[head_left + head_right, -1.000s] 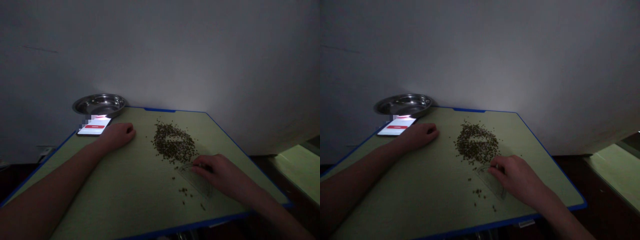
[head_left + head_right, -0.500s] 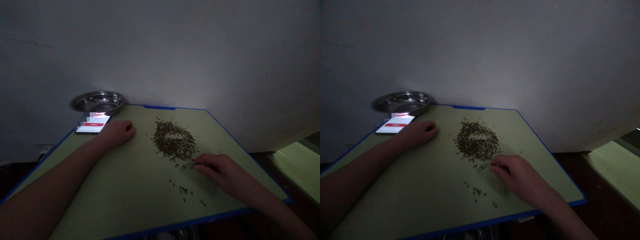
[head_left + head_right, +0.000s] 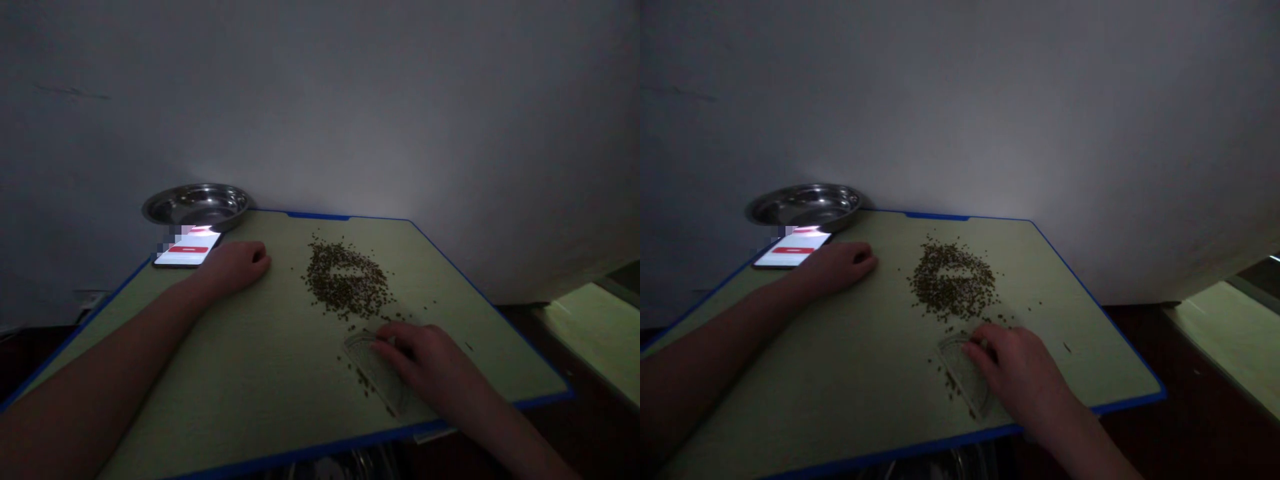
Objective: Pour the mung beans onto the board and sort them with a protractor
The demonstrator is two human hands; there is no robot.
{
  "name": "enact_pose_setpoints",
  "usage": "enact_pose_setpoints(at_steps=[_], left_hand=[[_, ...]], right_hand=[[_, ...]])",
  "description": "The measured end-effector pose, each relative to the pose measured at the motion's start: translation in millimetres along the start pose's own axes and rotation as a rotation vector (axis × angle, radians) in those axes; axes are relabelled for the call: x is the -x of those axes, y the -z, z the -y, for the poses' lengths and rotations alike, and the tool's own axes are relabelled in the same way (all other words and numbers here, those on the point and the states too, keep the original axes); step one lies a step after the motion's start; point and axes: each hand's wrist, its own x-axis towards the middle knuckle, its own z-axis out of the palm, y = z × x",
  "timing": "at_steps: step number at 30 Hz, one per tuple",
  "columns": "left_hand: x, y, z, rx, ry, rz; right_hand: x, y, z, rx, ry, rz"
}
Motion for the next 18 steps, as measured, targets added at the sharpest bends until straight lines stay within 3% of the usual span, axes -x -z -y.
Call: enact_pose_setpoints(at_steps=[4, 9, 15, 18], left_hand=[[1.1, 0.9, -0.8, 0.006, 0.005, 0.002], [2.1, 2.5, -2.6, 0.005, 0.015, 0.009], [3.1, 2.7, -3.0, 0.008, 0.012, 0.01], [2.9, 2.2, -2.2, 0.009, 0.007, 0.005]], right_hand=[[-9.1, -5.0, 17.9, 0.06, 0.102, -0.002], [-23.1, 4.3, 27.0, 0.125, 0.256, 0.079], [-50.2, 10.2, 37.2, 0.378, 0.386, 0.084], [-57.3, 7.1, 46.0, 0.464, 0.52, 0.117]])
